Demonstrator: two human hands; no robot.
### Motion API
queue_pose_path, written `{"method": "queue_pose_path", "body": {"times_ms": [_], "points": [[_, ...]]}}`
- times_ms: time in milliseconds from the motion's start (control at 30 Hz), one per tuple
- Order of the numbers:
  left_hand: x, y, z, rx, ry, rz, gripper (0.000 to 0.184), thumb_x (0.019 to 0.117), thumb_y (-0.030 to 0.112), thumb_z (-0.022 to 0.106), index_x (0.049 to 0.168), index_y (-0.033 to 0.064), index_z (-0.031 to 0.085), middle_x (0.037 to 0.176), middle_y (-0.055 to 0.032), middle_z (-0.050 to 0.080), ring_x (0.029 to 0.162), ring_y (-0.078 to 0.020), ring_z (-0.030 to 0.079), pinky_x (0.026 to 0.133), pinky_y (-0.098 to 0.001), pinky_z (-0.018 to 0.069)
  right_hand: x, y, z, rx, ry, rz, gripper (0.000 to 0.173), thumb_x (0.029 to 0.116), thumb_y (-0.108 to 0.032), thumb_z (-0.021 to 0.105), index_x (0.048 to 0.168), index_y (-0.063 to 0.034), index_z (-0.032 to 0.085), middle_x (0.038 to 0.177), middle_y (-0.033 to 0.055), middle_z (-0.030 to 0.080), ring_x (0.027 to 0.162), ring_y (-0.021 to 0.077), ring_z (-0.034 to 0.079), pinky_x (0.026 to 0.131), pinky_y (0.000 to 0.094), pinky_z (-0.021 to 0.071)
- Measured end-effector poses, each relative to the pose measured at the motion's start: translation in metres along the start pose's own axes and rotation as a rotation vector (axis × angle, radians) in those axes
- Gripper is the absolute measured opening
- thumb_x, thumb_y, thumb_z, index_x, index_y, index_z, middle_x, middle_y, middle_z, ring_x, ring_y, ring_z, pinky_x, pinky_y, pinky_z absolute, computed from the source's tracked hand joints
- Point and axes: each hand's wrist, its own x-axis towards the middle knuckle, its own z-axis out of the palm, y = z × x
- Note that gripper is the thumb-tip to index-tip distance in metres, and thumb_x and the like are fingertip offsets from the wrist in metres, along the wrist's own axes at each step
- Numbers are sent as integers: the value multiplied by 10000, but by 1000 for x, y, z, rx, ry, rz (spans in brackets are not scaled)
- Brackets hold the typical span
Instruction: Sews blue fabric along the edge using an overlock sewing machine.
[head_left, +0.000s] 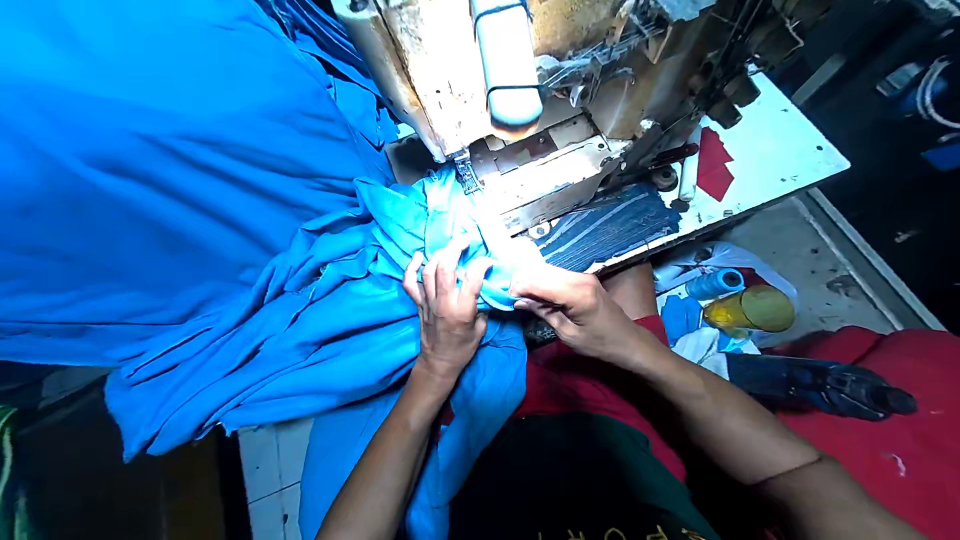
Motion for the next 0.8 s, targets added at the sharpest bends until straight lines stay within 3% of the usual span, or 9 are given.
{"method": "queue_pose_path", "body": {"times_ms": [67, 133, 333, 467, 567, 633, 733, 800], "points": [[0, -2, -18, 5, -90, -17, 225, 906, 124, 666, 1102, 177, 762, 1386, -19, 638, 1324, -264, 538, 1181, -646, 208, -3, -1, 1, 42, 55, 45, 130, 1010, -111, 639, 1036, -50, 751, 1012, 37, 728, 931, 89, 693, 835, 274, 601], [-1, -2, -38, 23, -173, -28, 225, 913, 121, 637, 1086, 178, 769, 1356, 11, 655, 1317, -246, 548, 1183, -658, 204, -3, -2, 1, 108, 100, 89, 109, 999, -97, 652, 998, -38, 744, 948, 32, 706, 850, 75, 667, 769, 247, 587], [20, -9, -63, 100, -170, -39, 170, 940, 157, 631, 1045, 143, 764, 1351, -17, 660, 1295, -265, 569, 1178, -630, 253, 16, 6, 7, 119, 194, 145, 117, 984, -101, 664, 981, -30, 758, 892, 31, 700, 783, 69, 644, 723, 245, 564], [47, -20, -65, 113, -132, -18, 174, 941, 113, 615, 1035, 107, 761, 1332, -35, 665, 1243, -277, 594, 1169, -618, 274, 39, 16, 9, 111, 217, 107, 83, 983, -72, 653, 980, -23, 720, 874, 37, 668, 676, 65, 583, 606, 225, 525], [65, -33, -61, 132, -139, 12, 200, 940, 69, 591, 1051, 91, 757, 1348, -30, 661, 1250, -291, 592, 1161, -612, 295, 51, 20, 12, 137, 230, 133, 53, 992, -77, 649, 982, -39, 684, 763, 27, 618, 574, 80, 531, 503, 232, 470], [70, -42, -59, 127, -161, 48, 219, 922, 22, 582, 1051, 72, 752, 1367, -45, 649, 1273, -319, 574, 1148, -613, 315, 55, 19, 14, 134, 236, 163, 53, 994, -84, 648, 977, -44, 678, 761, 35, 614, 573, 92, 532, 506, 238, 474], [79, -51, -60, 70, -179, 91, 239, 868, -18, 597, 1044, 45, 746, 1379, -90, 627, 1268, -350, 548, 1067, -564, 391, 67, 20, 17, 94, 264, 168, 75, 990, -86, 651, 1020, -41, 703, 829, 51, 651, 647, 101, 577, 591, 255, 512], [86, -51, -62, 0, -209, 122, 250, 829, 33, 634, 1052, 46, 748, 1397, -118, 590, 1266, -360, 524, 1046, -545, 403, 70, 22, 19, 84, 278, 152, 102, 987, -68, 647, 1064, -38, 705, 862, 62, 681, 692, 106, 612, 634, 263, 533]]}}
